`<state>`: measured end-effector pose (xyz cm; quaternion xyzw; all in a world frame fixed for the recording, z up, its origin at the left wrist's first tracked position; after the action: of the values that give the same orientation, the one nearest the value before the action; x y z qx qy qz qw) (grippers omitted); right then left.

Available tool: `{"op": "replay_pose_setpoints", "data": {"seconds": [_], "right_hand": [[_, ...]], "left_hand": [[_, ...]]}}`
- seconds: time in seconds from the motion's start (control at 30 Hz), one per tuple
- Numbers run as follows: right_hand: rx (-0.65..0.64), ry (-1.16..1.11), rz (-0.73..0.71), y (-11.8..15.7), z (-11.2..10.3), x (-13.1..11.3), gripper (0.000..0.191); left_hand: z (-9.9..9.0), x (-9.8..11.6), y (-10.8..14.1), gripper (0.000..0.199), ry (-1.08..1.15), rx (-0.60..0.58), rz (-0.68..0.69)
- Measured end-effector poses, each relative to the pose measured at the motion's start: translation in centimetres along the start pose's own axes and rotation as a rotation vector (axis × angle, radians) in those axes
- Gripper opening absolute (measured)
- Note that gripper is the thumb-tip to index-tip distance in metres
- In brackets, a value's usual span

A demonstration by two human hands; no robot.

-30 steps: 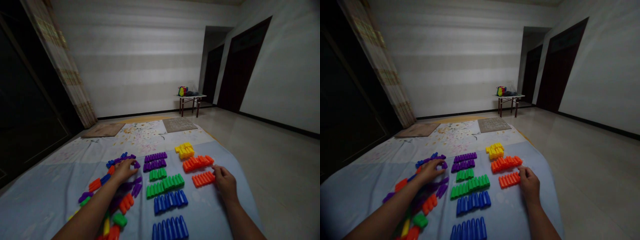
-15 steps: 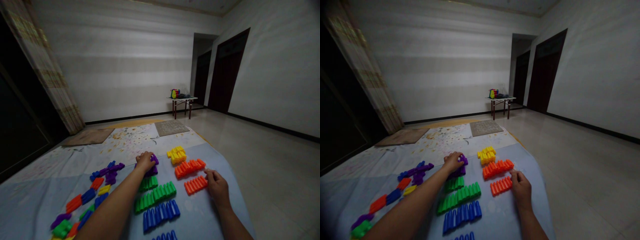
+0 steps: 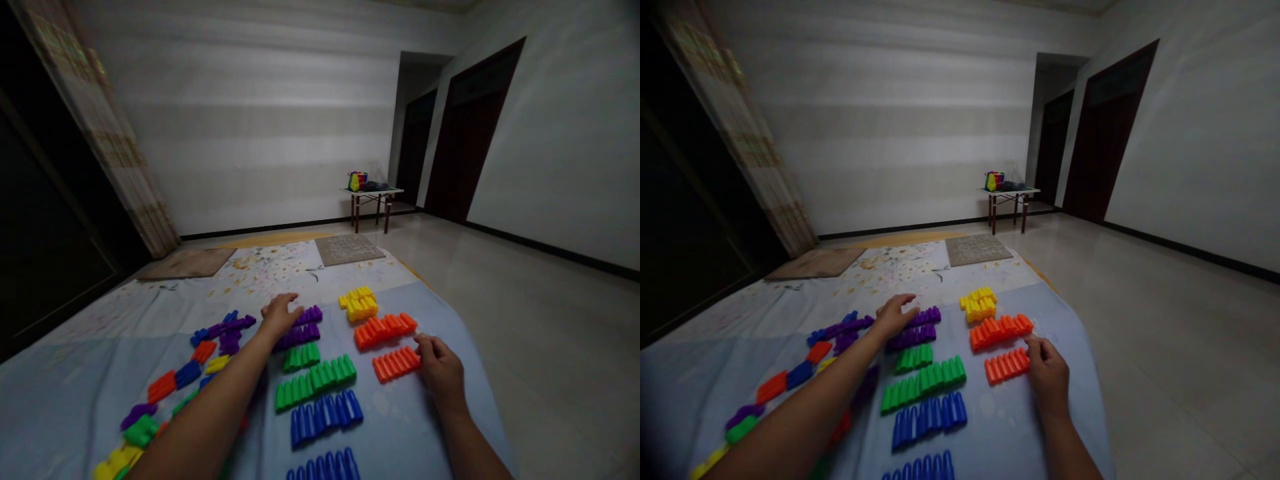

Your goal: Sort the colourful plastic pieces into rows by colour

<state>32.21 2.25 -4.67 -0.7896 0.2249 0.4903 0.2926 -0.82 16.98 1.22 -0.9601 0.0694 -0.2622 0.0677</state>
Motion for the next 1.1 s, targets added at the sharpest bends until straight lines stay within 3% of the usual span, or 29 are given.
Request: {"op": "replay_pose_setpoints", "data": {"seconds": [0.1,0.23,0.37,0.47,0.6,0.8,1.1], "right_hand": [[-0.002,-0.003,0.006,0.1,-0.1,-0.2,0.052],[-0.010,-0.007,-0.003,0.3,-0.1,-0.4,0.050],[-0.012,0.020,0.005,0.3,-0.2,-0.3,0.048],[0.002,0.031,-0.021,0.3,-0.3,-0.4,0.049],[0.014,0.035,-0.056,0.4,-0.4,-0.6,0.053],[0.007,0.037,-0.067,0.4,-0.4,-0.7,0.054],[0.003,0.042,-0.069,0.3,-0.4,-0.6,0.055]], "left_hand": [[-2.4,-3.2,2.3,0.045,0.089,0.026,-0.025],[-4.1,-6.4,6.5,0.043,0.177,-0.059,-0.026],[-4.2,-6.6,10.5,0.043,0.162,-0.146,-0.026],[-4.1,-5.8,12.3,0.045,0.004,-0.222,0.011],[-4.2,-5.8,12.9,0.042,-0.144,-0.247,0.058],[-4.7,-7.0,13.0,0.046,-0.273,-0.137,-0.009],[-5.0,-6.1,13.8,0.026,-0.409,-0.050,-0.071]]}}
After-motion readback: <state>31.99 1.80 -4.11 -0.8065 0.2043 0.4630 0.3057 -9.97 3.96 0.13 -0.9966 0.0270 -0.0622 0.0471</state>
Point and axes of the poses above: each hand's wrist, its own y-axis away from the middle knuckle, its own z-axis out of the palm, x = y × z, the point moved 3 cm from there along -y, towards the middle knuckle, and after that the axes turned 4 degrees about y, right-handed, at the moved point
